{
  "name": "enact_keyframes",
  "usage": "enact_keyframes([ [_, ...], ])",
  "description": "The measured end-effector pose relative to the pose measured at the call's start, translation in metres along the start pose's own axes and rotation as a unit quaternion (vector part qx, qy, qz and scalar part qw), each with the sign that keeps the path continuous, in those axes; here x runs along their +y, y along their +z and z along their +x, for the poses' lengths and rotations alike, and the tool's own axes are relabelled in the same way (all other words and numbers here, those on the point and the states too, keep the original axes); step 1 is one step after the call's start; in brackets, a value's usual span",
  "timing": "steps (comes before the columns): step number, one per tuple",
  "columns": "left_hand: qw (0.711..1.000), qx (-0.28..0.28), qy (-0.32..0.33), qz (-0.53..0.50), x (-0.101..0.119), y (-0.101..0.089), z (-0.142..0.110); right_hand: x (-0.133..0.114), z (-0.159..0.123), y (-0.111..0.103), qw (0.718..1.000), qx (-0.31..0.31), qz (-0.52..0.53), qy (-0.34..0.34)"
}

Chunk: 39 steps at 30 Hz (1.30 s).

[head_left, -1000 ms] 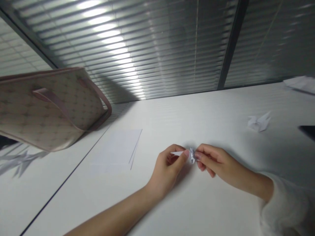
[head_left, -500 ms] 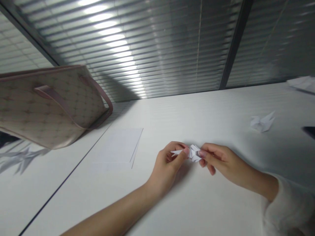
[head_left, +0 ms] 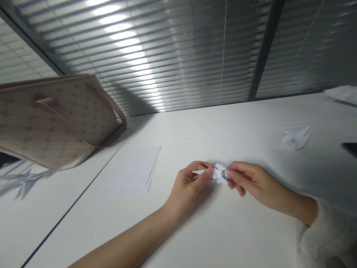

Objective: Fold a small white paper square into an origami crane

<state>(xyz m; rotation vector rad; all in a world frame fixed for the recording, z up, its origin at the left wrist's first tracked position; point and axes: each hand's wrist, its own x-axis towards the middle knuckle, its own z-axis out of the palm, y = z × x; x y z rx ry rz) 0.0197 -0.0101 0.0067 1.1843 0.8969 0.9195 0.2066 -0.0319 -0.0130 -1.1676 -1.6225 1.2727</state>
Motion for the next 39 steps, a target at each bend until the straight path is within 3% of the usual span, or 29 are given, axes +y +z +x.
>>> enact_keyframes([
  [18,0.994,-0.013,-0.078,-0.081,0.004,-0.001,-0.003,-0.0004,-0.0001,-0.0064,0.999,-0.031,0.004,-0.019],
  [29,0.989,-0.061,-0.06,-0.121,0.0054,-0.0026,0.0011,-0.0004,-0.0002,-0.0089,0.999,-0.037,0.003,-0.033],
  [39,0.987,-0.059,-0.055,-0.139,0.0042,-0.0025,0.0003,0.0,-0.0019,-0.0083,0.999,-0.031,0.015,-0.038],
])
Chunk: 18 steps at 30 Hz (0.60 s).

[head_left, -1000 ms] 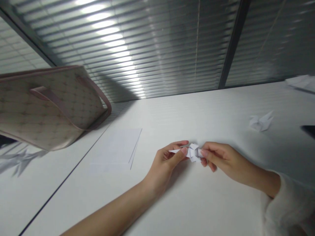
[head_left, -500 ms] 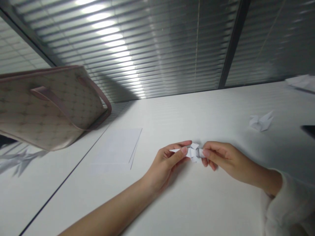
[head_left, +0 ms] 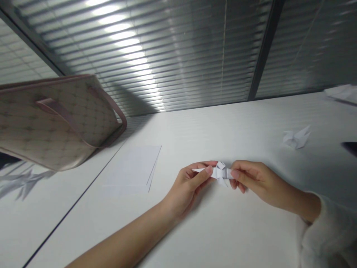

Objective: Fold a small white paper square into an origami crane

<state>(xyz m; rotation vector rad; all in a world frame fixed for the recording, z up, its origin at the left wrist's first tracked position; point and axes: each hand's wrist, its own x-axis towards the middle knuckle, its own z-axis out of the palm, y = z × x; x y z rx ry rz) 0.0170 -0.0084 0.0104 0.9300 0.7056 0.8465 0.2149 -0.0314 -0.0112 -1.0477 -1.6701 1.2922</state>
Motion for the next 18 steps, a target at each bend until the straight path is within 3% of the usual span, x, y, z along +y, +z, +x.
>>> enact_keyframes([
  [18,1.0,-0.025,-0.005,0.012,0.003,-0.0022,-0.0004,-0.0024,0.0,-0.0001,1.0,-0.005,-0.003,0.01],
])
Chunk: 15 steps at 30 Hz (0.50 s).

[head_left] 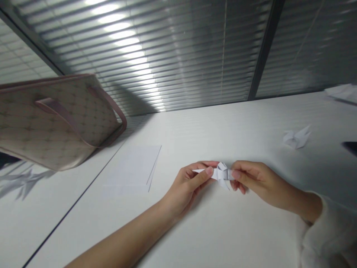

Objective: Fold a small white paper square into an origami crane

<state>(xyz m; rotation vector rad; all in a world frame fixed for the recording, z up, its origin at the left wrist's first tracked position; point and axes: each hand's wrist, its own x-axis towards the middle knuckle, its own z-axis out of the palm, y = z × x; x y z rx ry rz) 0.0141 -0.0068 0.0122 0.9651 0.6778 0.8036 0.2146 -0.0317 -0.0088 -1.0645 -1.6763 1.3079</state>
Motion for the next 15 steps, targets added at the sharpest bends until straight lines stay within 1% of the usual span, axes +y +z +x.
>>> enact_keyframes([
  [5,1.0,-0.005,0.004,-0.001,0.0005,-0.0002,-0.0008,-0.0014,-0.0004,0.0003,1.0,0.001,0.001,-0.007],
  [12,0.995,0.018,-0.059,-0.076,-0.0011,0.0015,0.0014,0.0,0.0001,0.003,1.0,0.006,0.016,-0.008],
  [15,0.993,0.029,-0.073,-0.084,-0.0012,0.0011,0.0024,-0.0012,0.0001,0.0035,1.0,0.01,0.021,-0.008],
])
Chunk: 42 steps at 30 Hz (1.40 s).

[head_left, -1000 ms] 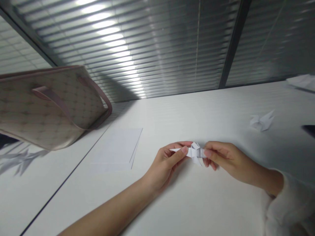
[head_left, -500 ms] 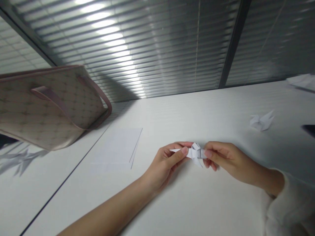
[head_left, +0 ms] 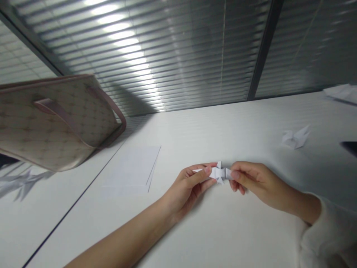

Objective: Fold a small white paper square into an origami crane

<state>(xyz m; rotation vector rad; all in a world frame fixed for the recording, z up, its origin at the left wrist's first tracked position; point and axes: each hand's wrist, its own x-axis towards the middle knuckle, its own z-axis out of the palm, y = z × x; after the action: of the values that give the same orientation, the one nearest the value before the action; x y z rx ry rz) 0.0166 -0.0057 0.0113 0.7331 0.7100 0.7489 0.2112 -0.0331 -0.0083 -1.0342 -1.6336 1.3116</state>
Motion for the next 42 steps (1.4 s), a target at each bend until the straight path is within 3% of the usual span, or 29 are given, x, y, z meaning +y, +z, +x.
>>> enact_keyframes([
  [7,0.999,0.004,0.008,0.038,0.002,-0.002,0.0,0.0,-0.003,0.0,1.0,-0.006,-0.019,-0.002],
  [12,0.996,-0.002,-0.026,0.089,0.005,-0.002,-0.003,0.001,-0.004,0.003,0.995,-0.003,-0.102,0.012],
  [17,0.987,0.038,-0.03,0.153,0.003,0.0,-0.003,0.003,-0.003,0.006,0.988,0.007,-0.156,-0.013],
  [21,0.983,0.027,-0.035,0.177,0.001,0.0,-0.001,0.005,-0.004,0.009,0.985,-0.002,-0.169,-0.033],
  [34,0.996,0.013,-0.047,0.076,0.002,-0.002,-0.001,-0.003,-0.003,0.011,0.998,0.014,-0.056,0.007],
  [42,0.995,0.049,0.052,0.069,-0.001,0.003,-0.002,-0.001,-0.002,0.014,1.0,0.023,-0.004,0.014],
])
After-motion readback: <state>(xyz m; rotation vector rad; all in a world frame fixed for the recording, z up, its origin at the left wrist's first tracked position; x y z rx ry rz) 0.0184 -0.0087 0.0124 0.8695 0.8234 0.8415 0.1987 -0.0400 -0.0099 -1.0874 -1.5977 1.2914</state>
